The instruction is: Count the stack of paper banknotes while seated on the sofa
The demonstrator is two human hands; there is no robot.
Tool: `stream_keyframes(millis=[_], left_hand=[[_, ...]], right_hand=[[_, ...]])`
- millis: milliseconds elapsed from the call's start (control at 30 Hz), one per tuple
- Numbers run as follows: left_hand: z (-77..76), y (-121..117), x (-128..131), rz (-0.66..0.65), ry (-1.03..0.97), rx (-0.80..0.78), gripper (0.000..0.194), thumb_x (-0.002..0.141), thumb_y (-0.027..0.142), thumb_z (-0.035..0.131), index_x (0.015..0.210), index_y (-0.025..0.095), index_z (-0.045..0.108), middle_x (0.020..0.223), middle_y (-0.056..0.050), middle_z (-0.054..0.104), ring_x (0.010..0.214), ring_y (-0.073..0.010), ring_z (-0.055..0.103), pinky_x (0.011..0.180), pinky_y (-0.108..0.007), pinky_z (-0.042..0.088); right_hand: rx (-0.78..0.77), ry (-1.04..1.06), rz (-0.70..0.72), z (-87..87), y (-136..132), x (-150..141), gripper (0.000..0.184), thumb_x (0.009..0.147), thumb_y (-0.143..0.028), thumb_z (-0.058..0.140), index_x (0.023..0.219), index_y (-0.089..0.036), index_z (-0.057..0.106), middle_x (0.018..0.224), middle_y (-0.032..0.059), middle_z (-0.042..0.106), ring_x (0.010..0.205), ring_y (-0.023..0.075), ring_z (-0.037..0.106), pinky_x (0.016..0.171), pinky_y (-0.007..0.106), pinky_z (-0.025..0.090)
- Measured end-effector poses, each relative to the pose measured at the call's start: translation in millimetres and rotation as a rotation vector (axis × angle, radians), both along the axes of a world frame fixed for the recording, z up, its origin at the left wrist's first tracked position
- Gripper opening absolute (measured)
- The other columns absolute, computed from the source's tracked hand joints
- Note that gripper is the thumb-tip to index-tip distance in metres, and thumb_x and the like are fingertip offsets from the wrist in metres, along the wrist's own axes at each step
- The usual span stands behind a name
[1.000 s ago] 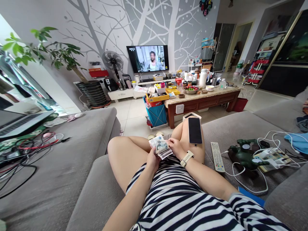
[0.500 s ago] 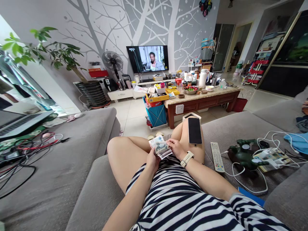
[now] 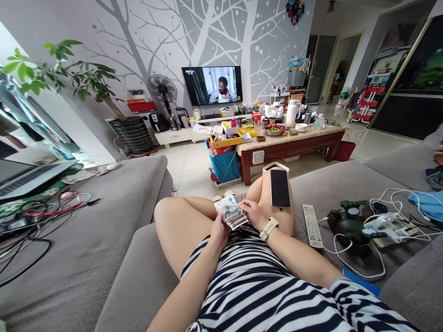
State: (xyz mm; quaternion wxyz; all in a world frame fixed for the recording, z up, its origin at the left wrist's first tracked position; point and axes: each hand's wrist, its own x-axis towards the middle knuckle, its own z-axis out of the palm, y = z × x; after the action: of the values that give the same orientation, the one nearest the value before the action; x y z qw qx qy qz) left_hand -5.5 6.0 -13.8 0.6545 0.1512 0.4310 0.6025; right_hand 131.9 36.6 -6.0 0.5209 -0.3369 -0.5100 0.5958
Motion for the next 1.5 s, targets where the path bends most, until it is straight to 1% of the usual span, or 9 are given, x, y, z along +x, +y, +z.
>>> stream_keyframes(millis=[467,600,800,967,1233,1433,1500], left_hand=[[-3.8,1.4,-1.4,0.011,-0.004,0.02,0.033,0.089,0.026,0.048,0.113,0.009,0.063,0.093,-0.014,0.071,0.082,-0.024,0.069,0.072,-0.036,0.057],[-6.8,2.2,-2.2,-0.011,-0.007,0.041,0.033,0.089,0.028,0.049,0.111,0.01,0.064,0.093,-0.014,0.071,0.083,-0.0246,0.069,0.073,-0.036,0.057],[-9.8,4.1,-3.5,0.003,-0.006,0.032,0.033,0.087,0.028,0.051,0.111,0.01,0.063,0.094,-0.015,0.071,0.087,-0.0256,0.069,0.073,-0.036,0.057],[-11.9,5.4,-3.6,0.003,-0.028,0.036,0.034,0.086,0.028,0.052,0.114,0.01,0.063,0.095,-0.015,0.071,0.086,-0.0253,0.069,0.074,-0.036,0.057],[-15.1,7.2,-3.7,0.007,-0.029,0.043,0.033,0.086,0.027,0.052,0.111,0.009,0.064,0.092,-0.015,0.071,0.085,-0.0253,0.069,0.075,-0.036,0.057],[-16.2,7.5,-4.3,0.0,-0.024,0.051,0.035,0.084,0.027,0.054,0.113,0.009,0.064,0.091,-0.015,0.071,0.084,-0.0257,0.069,0.074,-0.037,0.057],[-14.6,6.4,-3.9,-0.001,-0.03,0.042,0.035,0.084,0.026,0.054,0.114,0.009,0.063,0.09,-0.015,0.071,0.083,-0.0259,0.069,0.074,-0.037,0.057]], right_hand=[[-0.023,0.034,0.017,1.2,-1.4,0.2,0.032,0.071,-0.047,0.064,0.066,-0.018,0.053,0.053,-0.0051,0.043,0.048,0.0088,0.033,0.047,0.024,0.024],[-0.039,0.056,0.028,1.4,-1.3,0.0,0.031,0.071,-0.047,0.064,0.066,-0.018,0.053,0.052,-0.0052,0.042,0.047,0.0088,0.033,0.047,0.024,0.024],[-0.057,0.066,0.046,3.8,-2.4,0.3,0.031,0.07,-0.046,0.065,0.065,-0.018,0.052,0.053,-0.0048,0.042,0.047,0.0091,0.034,0.046,0.025,0.024],[-0.056,0.067,0.046,4.5,-3.2,0.3,0.031,0.071,-0.047,0.065,0.065,-0.019,0.052,0.051,-0.0056,0.04,0.045,0.0089,0.033,0.045,0.025,0.022],[-0.078,0.06,0.054,4.9,-3.1,-0.3,0.032,0.069,-0.048,0.065,0.065,-0.02,0.05,0.05,-0.0058,0.039,0.043,0.0087,0.031,0.043,0.025,0.02],[-0.096,0.089,0.076,3.7,-3.0,0.1,0.034,0.072,-0.049,0.064,0.062,-0.02,0.049,0.047,-0.0066,0.036,0.041,0.008,0.027,0.042,0.025,0.018],[-0.091,0.091,0.095,2.7,-3.1,0.5,0.035,0.074,-0.052,0.062,0.063,-0.019,0.053,0.048,-0.0054,0.04,0.041,0.0081,0.028,0.042,0.025,0.018]])
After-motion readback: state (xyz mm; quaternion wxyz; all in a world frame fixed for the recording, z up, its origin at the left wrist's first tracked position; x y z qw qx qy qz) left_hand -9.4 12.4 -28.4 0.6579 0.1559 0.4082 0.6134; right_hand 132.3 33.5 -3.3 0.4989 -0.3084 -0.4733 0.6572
